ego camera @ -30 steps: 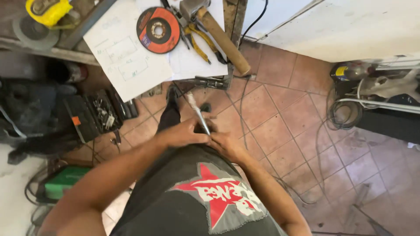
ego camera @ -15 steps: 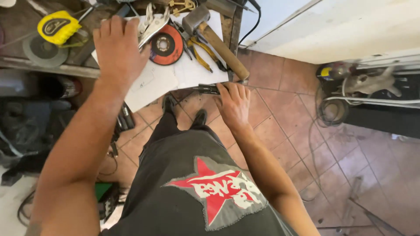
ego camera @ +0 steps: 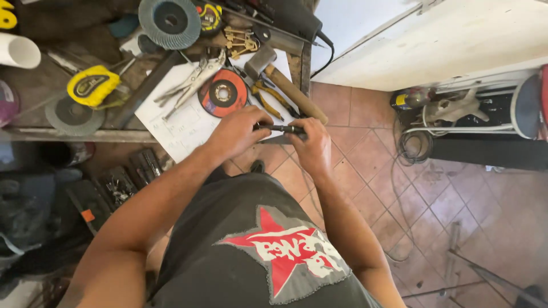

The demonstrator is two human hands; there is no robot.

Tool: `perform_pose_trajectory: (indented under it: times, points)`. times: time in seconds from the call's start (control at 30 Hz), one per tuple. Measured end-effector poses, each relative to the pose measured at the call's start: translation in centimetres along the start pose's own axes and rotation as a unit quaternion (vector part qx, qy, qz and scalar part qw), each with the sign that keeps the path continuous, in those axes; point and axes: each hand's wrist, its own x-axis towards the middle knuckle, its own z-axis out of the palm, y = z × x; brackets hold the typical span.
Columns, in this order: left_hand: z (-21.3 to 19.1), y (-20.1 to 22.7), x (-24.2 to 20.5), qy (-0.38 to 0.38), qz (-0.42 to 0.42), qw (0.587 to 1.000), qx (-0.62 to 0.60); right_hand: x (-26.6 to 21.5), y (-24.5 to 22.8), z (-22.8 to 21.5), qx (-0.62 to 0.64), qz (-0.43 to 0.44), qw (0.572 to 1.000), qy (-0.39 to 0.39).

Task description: Repairing or adjusting a small metal component using pliers and a hammer on a workbench

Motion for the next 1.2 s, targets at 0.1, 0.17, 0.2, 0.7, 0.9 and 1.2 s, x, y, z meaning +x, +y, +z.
perform_pose_trajectory:
  times: [0.1,0.17,0.2,0.7,0.9,1.2]
  points:
    - [-1.9,-0.3,0.6,0.022,-0.003,0.996,-0.089,1.1,-1.2,-0.5,0.092,0.074,0.992,-0.043]
    - [-2.4,-1.6,1.1,0.026,0.007,0.990,-0.135,1.6,-1.4,-0.5,0.115,0.093,0.988,-0.054]
    - [-2.5,-2.2,1.0,0.032,0.011,0.983,-0.181,1.6,-1.6,-0.5,0.139,0.111,0.981,-0.072]
    - [-3.3,1.0,1.6,0.089,-0.005,0.914,-0.395,4.7,-3.3,-1.7,0.284,0.032,0.957,-0.043]
    - [-3.9,5.3,0.8,0.146,0.005,0.939,-0.311,5.5,-2.8,-2.6,0.360,0.059,0.921,-0.137]
    - [-1.1,8.1,2.0,0.250,0.012,0.791,-0.558,4.2,-2.4,-2.3,0.447,0.046,0.876,-0.172]
